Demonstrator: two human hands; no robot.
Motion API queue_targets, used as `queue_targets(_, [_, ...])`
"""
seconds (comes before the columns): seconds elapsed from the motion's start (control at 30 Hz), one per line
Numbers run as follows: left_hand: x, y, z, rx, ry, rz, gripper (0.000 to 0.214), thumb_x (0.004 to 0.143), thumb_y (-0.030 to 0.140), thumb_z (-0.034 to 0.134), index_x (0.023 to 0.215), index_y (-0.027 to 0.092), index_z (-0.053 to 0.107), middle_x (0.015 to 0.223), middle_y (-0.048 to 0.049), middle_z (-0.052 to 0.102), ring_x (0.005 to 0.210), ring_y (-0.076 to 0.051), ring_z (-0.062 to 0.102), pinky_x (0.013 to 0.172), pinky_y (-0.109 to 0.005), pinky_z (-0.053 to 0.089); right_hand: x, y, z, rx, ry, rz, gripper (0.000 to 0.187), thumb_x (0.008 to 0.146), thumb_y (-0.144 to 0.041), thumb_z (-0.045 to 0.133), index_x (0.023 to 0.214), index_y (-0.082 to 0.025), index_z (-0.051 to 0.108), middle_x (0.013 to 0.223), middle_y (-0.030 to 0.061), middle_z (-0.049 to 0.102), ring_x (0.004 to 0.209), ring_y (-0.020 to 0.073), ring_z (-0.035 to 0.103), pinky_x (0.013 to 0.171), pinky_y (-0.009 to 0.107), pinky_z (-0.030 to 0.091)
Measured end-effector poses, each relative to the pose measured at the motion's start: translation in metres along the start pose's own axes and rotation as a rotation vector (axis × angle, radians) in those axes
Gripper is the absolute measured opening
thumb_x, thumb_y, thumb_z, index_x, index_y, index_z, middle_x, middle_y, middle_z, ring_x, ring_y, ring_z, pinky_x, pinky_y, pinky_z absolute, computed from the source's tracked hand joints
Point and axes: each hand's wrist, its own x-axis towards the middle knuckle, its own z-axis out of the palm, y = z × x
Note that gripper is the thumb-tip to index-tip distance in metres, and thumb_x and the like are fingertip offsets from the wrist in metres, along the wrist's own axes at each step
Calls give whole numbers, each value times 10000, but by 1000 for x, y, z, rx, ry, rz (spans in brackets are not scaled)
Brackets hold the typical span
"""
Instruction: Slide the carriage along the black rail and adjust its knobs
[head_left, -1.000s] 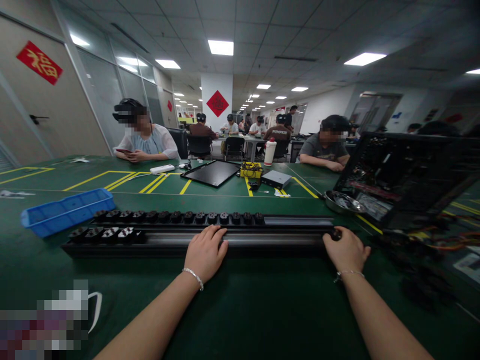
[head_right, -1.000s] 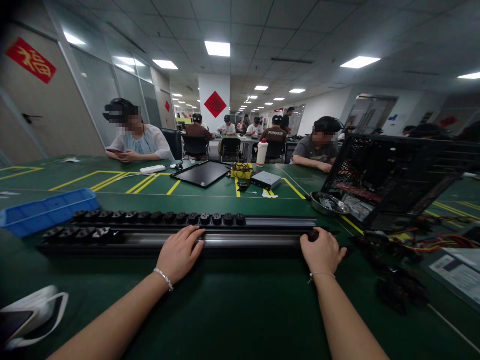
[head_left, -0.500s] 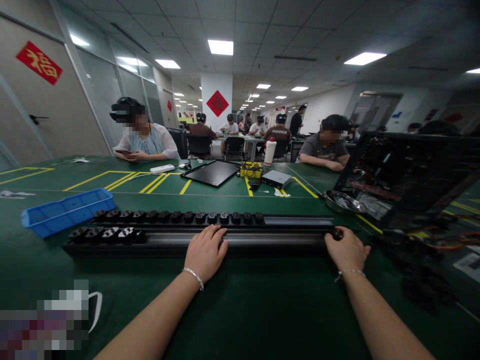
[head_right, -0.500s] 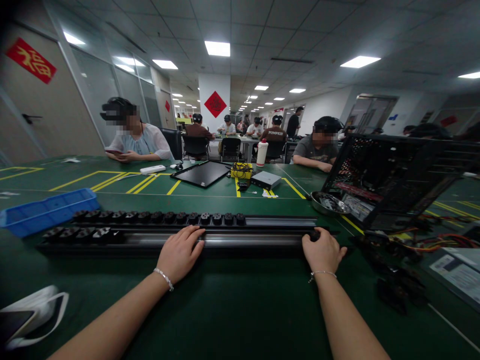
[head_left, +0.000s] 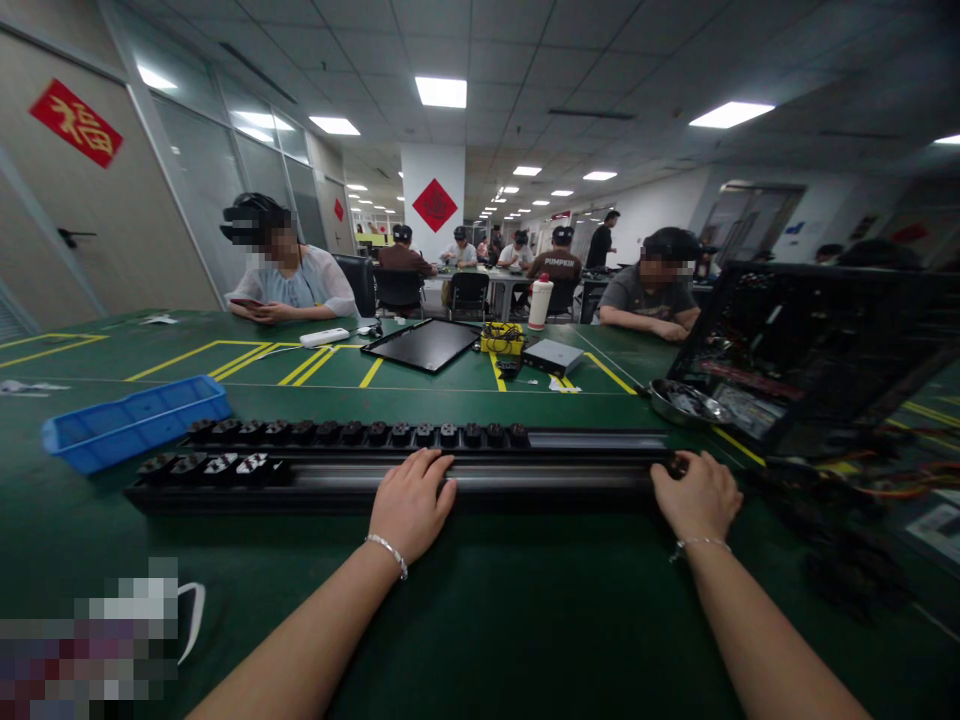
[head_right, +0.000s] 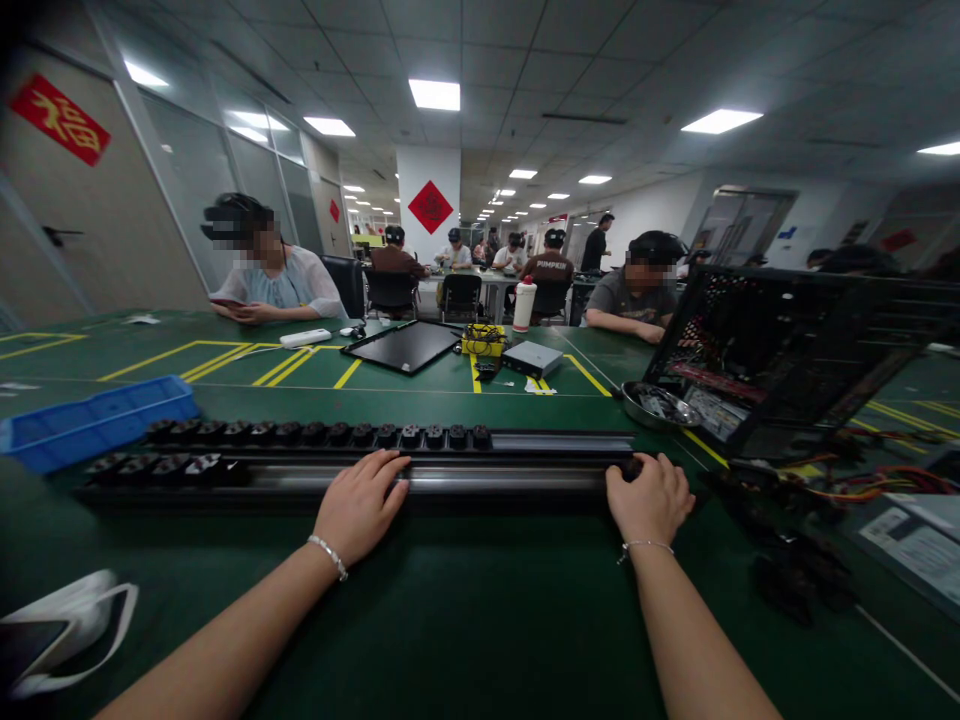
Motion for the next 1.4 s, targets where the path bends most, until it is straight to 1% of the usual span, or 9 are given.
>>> queue_targets(0.07, [0,0,-1,-4,-4,-2,369,880,380,361,1160,249,561,1238,-44,567,1178,-218,475,933,-393,416,1,1,0,-9,-2,35,468,712,-439,477,1097,-184,547,1334,140,397,1256,343,288,999,515,245])
queue_targets(0.1, [0,1,-2,-5,-5,-4,368,878,379,364,1157,247,565,1237,-45,569,1176,-219,477,931,-393,419,1,2,0,-11,-8,49,466,710,-451,478,1090,-192,551,1336,133,398,1261,345,279,1001,515,245])
queue_targets(0.2, [1,2,-3,-3,-3,-7,363,874,370,372,1151,244,571,1233,-47,571,1173,-220,480,928,-392,425,3,4,-1,20,-43,61,454,711,-465,475,1082,-215,554,1280,119,460,1268,336,275,1009,520,238])
queue_targets(0.33, [1,3,-3,-4,2,-9,357,871,366,379,1147,252,574,1231,-47,573,1174,-221,479,929,-392,424,4,5,-3,54,-85,103,470,712,-471,485,1109,-226,546,1221,134,498,1265,320,294,1002,517,253])
queue_targets(0.53, [1,1,-2,-9,9,-1,363,870,372,376,1148,250,574,1227,-49,573,1167,-225,485,922,-395,430,7,5,-4,40,-69,90,460,713,-466,486,1099,-225,542,1140,119,536,1196,306,378,984,493,277])
queue_targets(0.7, [1,1,-2,-5,-17,-5,374,878,377,357,1155,238,567,1235,-47,569,1173,-223,478,927,-398,424,8,6,-2,36,-83,98,470,707,-471,479,1099,-221,541,1118,123,540,1181,310,392,974,481,288])
queue_targets(0.83, [1,1,-3,-3,-6,-3,367,875,369,364,1151,242,569,1227,-52,574,1162,-220,487,931,-391,419,8,7,-1,39,-51,82,453,704,-459,482,1080,-213,544,1087,118,552,1148,304,416,962,474,306])
queue_targets(1.17, [1,1,-2,-1,-7,-7,369,874,372,362,1151,246,570,1224,-45,575,1168,-221,482,920,-389,428,10,8,-1,19,-95,114,452,721,-466,464,1092,-223,550,1136,127,537,1188,304,393,979,467,299])
queue_targets(1.4, [1,1,-3,2,-12,-6,367,874,369,367,1155,241,565,1239,-47,566,1170,-223,480,920,-393,426,10,7,-3,18,-86,82,459,718,-470,468,1091,-217,555,1102,120,548,1141,318,424,954,484,315])
